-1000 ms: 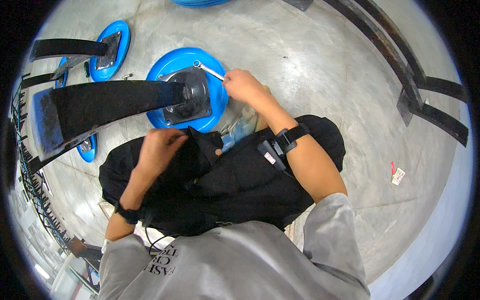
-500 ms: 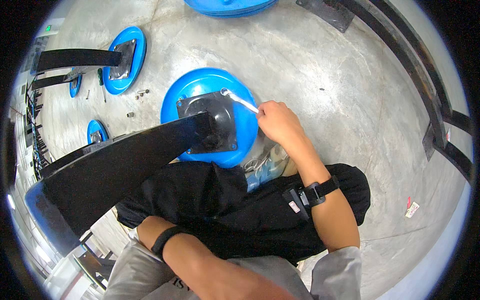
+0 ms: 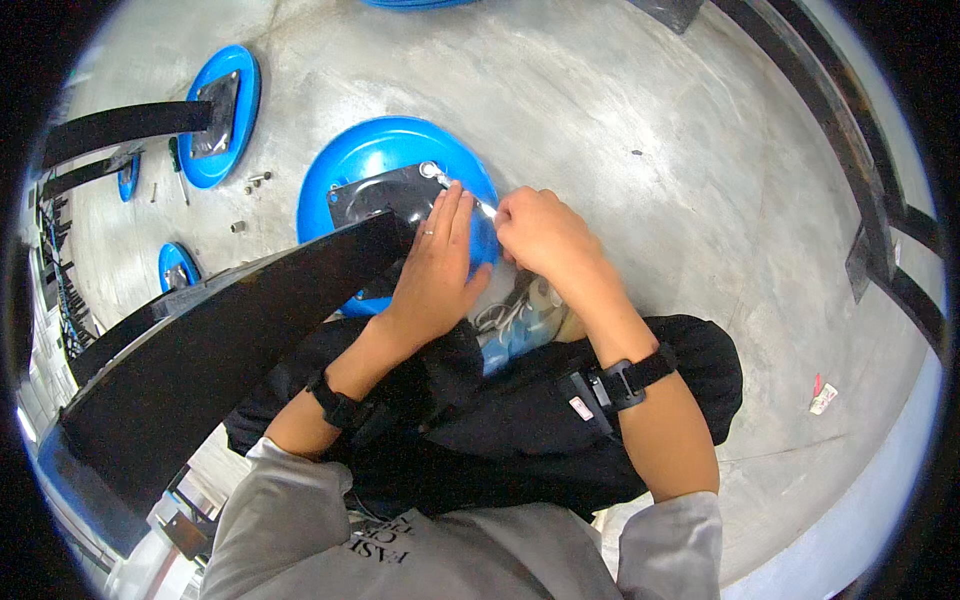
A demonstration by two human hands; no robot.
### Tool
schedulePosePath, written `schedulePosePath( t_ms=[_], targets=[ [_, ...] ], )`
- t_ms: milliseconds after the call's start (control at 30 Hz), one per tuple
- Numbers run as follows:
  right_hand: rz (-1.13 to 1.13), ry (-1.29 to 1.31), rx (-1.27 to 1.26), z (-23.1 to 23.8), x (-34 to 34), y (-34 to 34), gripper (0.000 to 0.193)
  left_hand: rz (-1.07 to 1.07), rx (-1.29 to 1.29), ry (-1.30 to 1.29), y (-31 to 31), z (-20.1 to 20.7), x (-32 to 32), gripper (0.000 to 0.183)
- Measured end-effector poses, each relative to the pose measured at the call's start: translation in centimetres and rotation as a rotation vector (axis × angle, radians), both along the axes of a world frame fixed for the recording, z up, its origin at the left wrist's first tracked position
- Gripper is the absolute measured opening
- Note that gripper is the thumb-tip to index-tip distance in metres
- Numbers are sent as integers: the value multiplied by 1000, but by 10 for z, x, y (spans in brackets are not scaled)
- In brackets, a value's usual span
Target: The person uses a wrench to tighten bolts on the base of a table frame.
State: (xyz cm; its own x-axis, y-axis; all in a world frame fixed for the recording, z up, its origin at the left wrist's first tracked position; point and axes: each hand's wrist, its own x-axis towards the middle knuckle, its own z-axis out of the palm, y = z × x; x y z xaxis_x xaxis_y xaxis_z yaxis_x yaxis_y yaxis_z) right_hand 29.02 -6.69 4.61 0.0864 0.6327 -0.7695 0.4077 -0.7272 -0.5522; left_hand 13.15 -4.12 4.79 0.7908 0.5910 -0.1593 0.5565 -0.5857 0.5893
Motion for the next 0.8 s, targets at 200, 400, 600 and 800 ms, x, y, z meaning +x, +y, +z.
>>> schedulePosePath(
  t_ms=[200, 400, 600, 800],
  targets=[
    [-58, 75, 23, -4, 7, -3, 21, -43, 40, 101, 3, -6, 5, 70],
    [-134, 173, 85, -21, 35, 3, 14, -21, -4, 102, 8, -2, 11, 70],
    [-400, 230, 116, 0, 53, 15, 12, -2, -51, 130, 13, -8, 7, 72],
    [-842, 445, 222, -19, 52, 14, 11, 30, -92, 76, 12, -8, 10, 71]
  ],
)
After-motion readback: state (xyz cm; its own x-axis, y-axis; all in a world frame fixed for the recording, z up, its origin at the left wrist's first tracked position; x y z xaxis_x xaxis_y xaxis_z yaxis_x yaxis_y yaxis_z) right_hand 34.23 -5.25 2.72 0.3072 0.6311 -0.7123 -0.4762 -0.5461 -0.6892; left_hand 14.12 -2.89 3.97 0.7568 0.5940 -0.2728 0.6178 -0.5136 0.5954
